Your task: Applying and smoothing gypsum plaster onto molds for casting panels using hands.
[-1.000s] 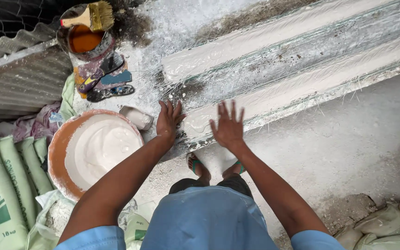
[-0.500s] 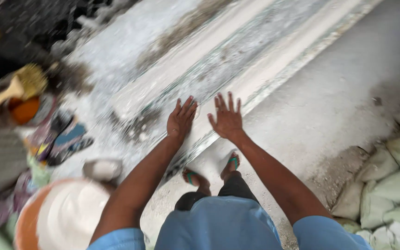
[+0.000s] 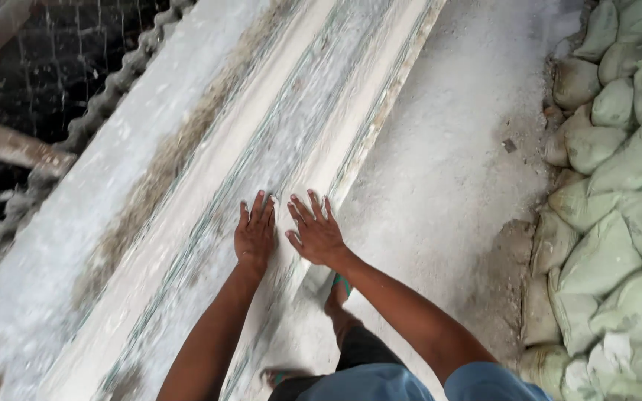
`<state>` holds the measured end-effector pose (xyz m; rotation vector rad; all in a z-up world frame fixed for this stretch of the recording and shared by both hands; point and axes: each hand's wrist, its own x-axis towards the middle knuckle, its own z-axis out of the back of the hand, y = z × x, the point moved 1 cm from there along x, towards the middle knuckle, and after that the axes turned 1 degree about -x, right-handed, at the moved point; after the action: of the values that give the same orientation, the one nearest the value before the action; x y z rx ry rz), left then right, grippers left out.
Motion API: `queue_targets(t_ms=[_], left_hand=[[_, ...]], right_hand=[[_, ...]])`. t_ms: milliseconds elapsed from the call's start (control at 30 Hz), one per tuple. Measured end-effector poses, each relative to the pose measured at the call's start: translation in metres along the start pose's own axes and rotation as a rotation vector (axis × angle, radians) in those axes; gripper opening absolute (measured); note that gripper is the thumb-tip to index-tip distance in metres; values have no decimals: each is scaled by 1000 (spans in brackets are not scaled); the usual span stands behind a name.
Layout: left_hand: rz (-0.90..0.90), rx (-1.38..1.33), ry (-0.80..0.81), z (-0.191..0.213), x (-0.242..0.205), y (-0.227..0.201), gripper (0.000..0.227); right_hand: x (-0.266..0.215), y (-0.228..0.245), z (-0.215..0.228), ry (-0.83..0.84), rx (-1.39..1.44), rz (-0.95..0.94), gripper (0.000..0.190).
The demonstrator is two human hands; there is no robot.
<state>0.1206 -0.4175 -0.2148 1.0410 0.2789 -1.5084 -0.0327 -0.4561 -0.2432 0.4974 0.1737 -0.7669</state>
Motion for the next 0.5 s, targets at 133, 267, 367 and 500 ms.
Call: queue_targets(t_ms=[133,267,367,500], left_hand=[[-3,7,6,67,64,-6,56],[18,-18,-11,114,124,-13,56],[13,35,-23,154,167,-12,57],[-16,12,-37,206,232,-15,58]], right_hand=[[42,-70,24,20,14,9,71],[74,-129,58,45,21,-1,69],[107,-180,69,-3,-2,15,68],[153,-247,89,-46,16,51,65]])
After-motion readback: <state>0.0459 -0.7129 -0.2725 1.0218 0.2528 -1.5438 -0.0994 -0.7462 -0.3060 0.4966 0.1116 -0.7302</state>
